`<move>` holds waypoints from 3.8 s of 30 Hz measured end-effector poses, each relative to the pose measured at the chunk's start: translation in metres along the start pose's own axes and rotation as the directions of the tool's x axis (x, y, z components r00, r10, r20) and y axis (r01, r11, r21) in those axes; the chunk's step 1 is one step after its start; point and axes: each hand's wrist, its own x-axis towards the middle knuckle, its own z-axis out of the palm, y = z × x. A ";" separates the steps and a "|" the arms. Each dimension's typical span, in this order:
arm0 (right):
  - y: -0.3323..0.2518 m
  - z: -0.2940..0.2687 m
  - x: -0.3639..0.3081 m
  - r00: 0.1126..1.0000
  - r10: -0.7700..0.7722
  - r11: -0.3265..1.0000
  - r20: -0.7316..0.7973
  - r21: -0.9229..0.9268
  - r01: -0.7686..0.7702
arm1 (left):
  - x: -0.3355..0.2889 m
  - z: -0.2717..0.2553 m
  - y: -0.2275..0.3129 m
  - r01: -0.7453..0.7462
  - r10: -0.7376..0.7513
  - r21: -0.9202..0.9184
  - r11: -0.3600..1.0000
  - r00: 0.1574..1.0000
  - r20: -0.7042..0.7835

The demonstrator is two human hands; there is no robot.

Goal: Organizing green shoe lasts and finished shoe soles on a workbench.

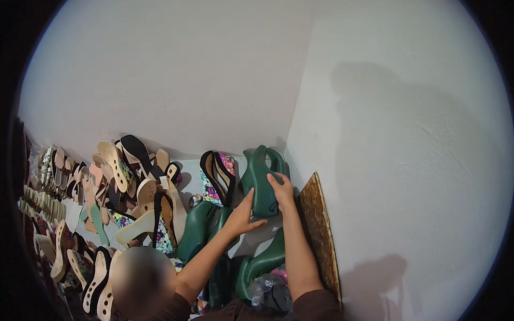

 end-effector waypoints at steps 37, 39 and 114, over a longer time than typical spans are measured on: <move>0.078 0.004 0.019 0.745 -0.621 -0.085 0.245 -0.966 0.246 | -0.011 0.023 -0.040 0.127 -0.248 0.607 0.785 0.961 0.120; 0.075 0.010 0.018 0.742 -0.639 0.025 0.202 -0.959 0.283 | -0.012 0.029 -0.048 0.151 -0.228 0.603 0.783 0.972 0.052; 0.054 -0.014 0.028 0.760 -0.591 0.082 0.272 -0.916 0.392 | 0.022 0.039 -0.047 0.286 -0.332 0.313 0.906 0.938 0.103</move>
